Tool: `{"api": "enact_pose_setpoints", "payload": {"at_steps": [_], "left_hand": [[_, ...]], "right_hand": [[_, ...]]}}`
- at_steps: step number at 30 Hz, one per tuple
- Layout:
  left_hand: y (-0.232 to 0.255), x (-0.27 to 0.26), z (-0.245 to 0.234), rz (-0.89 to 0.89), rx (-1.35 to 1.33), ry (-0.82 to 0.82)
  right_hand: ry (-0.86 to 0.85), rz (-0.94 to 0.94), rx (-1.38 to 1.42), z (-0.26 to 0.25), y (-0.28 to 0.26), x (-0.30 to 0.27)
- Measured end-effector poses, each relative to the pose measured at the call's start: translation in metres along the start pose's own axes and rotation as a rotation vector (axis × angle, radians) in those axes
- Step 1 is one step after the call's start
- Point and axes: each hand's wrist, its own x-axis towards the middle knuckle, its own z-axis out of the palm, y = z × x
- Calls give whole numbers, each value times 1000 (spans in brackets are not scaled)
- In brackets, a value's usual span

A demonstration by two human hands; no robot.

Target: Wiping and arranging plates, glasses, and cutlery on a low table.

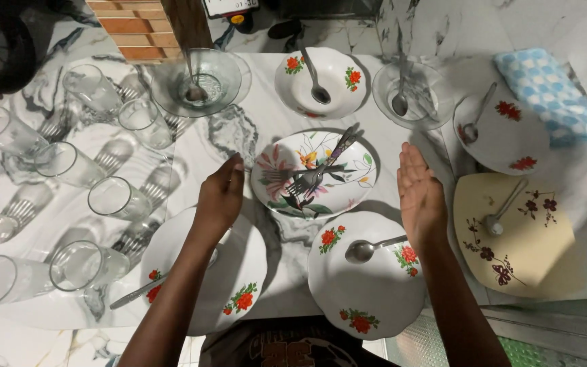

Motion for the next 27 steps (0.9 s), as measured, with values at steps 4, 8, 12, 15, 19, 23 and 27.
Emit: {"api": "enact_pose_setpoints", "payload": {"at_steps": [4,8,12,15,19,23,27], "left_hand": [[-20,3,2,-90,-51,-22],[-38,10,11,21,-15,-36],[-40,20,22,91,188,-122],[-50,30,33,58,234,-152],[-56,35,31,39,167,-156],[-73,46,27,-3,7,-114],[-78,55,13,-157,-181,-74]], "right_hand": [[4,2,-27,-9,14,7],[-19,61,-15,-24,39,20],[103,360,-321,7,23,30],[-6,365,-304,-24,68,35],[37,419,-314,-21,72,41],[-7,395,-254,-8,66,43],[-132,397,-224,34,39,44]]}}
